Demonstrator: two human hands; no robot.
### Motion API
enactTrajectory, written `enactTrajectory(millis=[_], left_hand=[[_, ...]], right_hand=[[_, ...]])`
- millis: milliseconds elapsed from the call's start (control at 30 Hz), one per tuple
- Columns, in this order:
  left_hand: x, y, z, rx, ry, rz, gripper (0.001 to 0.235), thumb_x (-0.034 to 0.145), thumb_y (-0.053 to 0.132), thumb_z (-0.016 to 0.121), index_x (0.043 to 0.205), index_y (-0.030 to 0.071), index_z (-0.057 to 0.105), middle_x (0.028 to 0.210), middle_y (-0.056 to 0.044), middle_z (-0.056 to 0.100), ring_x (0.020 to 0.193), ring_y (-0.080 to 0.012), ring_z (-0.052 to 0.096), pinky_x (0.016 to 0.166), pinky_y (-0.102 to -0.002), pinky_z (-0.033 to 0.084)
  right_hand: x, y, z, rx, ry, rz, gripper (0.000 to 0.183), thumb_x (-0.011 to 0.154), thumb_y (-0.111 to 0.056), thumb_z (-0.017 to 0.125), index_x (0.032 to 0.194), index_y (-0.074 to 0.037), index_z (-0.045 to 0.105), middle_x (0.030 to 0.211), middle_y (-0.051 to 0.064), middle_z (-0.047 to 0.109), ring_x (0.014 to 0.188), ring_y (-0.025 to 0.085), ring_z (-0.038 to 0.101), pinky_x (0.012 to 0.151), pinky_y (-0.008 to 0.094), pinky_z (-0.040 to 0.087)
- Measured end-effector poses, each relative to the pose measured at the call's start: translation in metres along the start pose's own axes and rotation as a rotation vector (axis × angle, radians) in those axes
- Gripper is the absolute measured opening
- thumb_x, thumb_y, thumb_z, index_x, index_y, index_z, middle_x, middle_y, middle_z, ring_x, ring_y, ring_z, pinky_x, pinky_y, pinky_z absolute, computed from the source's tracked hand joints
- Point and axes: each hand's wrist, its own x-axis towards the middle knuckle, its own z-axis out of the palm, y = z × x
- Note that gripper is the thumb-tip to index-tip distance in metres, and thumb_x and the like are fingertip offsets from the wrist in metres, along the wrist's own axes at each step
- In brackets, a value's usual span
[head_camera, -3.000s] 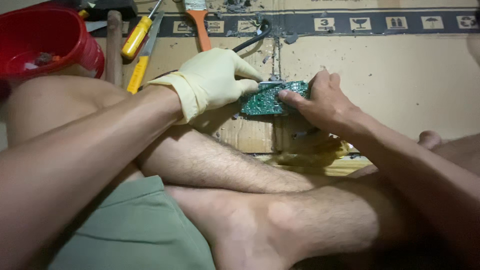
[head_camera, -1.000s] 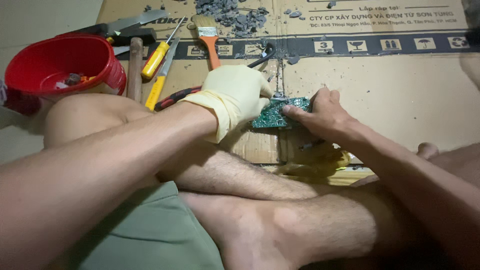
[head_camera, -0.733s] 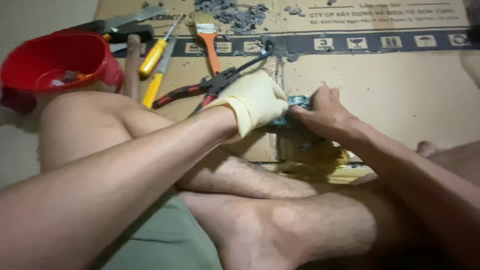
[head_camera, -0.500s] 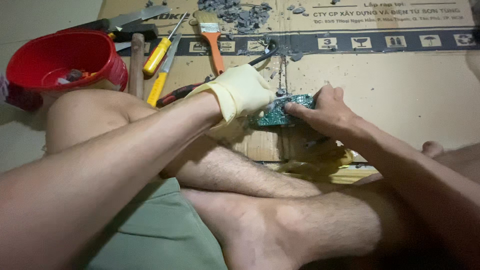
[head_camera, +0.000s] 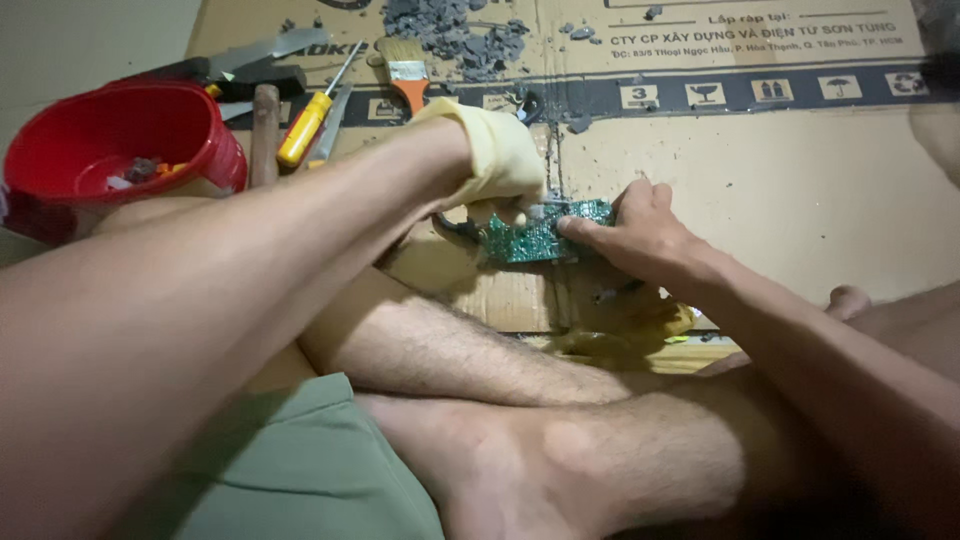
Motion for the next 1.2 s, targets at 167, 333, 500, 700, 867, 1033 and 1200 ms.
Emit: enactTrajectory(millis=[167, 333, 500, 700, 867, 1033, 1200], left_hand=[[-0.022, 0.014, 0.019, 0.319, 0.195, 0.113, 0.022, 0.096, 0.016, 0.055, 0.102, 0.004, 0.072, 0.079, -0.01, 0.071, 0.071, -0.023, 0.066, 0.061, -0.038, 0.054], [-0.06, 0.014, 0.052, 0.384, 0.505, 0.182, 0.033, 0.1, 0.016, 0.05, 0.121, 0.004, 0.073, 0.106, -0.01, 0.076, 0.112, -0.0275, 0.071, 0.092, -0.034, 0.054], [-0.032, -0.009, 0.042, 0.403, 0.589, 0.032, 0.036, 0.096, 0.015, 0.044, 0.11, 0.01, 0.076, 0.107, -0.013, 0.075, 0.11, -0.0372, 0.07, 0.091, -0.058, 0.055], [-0.053, -0.012, 0.044, 0.384, 0.448, 0.091, 0.033, 0.092, 0.033, 0.054, 0.103, 0.013, 0.079, 0.1, -0.012, 0.077, 0.107, -0.0357, 0.072, 0.093, -0.051, 0.056], [-0.012, -0.068, 0.029, 0.323, 0.626, -0.021, 0.025, 0.085, 0.043, 0.055, 0.084, 0.036, 0.079, 0.09, -0.002, 0.077, 0.101, -0.0294, 0.073, 0.087, -0.044, 0.057], [-0.068, -0.067, 0.028, 0.091, 0.705, 0.03, 0.031, 0.087, 0.039, 0.05, 0.093, 0.036, 0.08, 0.108, -0.002, 0.077, 0.12, -0.0298, 0.065, 0.104, -0.042, 0.051], [-0.073, -0.07, 0.051, 0.073, 0.679, 0.056, 0.034, 0.089, 0.04, 0.047, 0.1, 0.038, 0.079, 0.109, -0.001, 0.077, 0.116, -0.0287, 0.067, 0.103, -0.043, 0.051]], right_hand=[[-0.011, -0.01, -0.003, 0.027, -0.007, 0.009, 0.074, 0.087, -0.054, 0.08, 0.119, 0.004, 0.047, 0.121, 0.023, 0.041, 0.105, 0.043, 0.062, 0.085, 0.059, 0.054], [0.031, 0.028, 0.016, 0.045, 0.033, -0.053, 0.077, 0.084, -0.054, 0.084, 0.118, 0.004, 0.046, 0.12, 0.02, 0.039, 0.111, 0.045, 0.059, 0.088, 0.06, 0.051], [-0.006, -0.002, -0.002, 0.031, -0.023, -0.042, 0.078, 0.088, -0.052, 0.078, 0.121, 0.009, 0.043, 0.13, 0.028, 0.038, 0.117, 0.05, 0.056, 0.096, 0.067, 0.045], [-0.002, -0.001, -0.002, 0.074, 0.003, -0.023, 0.071, 0.087, -0.049, 0.082, 0.118, 0.005, 0.047, 0.123, 0.024, 0.042, 0.113, 0.041, 0.059, 0.095, 0.059, 0.049], [-0.011, 0.001, -0.003, 0.089, 0.019, -0.102, 0.072, 0.081, -0.051, 0.085, 0.118, 0.001, 0.052, 0.118, 0.024, 0.052, 0.111, 0.042, 0.061, 0.09, 0.055, 0.047], [0.002, 0.018, -0.017, -0.152, 0.276, -0.619, 0.046, 0.092, -0.032, 0.082, 0.113, -0.014, 0.045, 0.103, 0.012, 0.054, 0.102, 0.034, 0.054, 0.08, 0.046, 0.045], [-0.028, 0.002, -0.029, -0.548, -0.037, -0.619, 0.056, 0.078, -0.05, 0.084, 0.107, -0.017, 0.049, 0.109, 0.013, 0.058, 0.115, 0.034, 0.058, 0.09, 0.051, 0.053]])
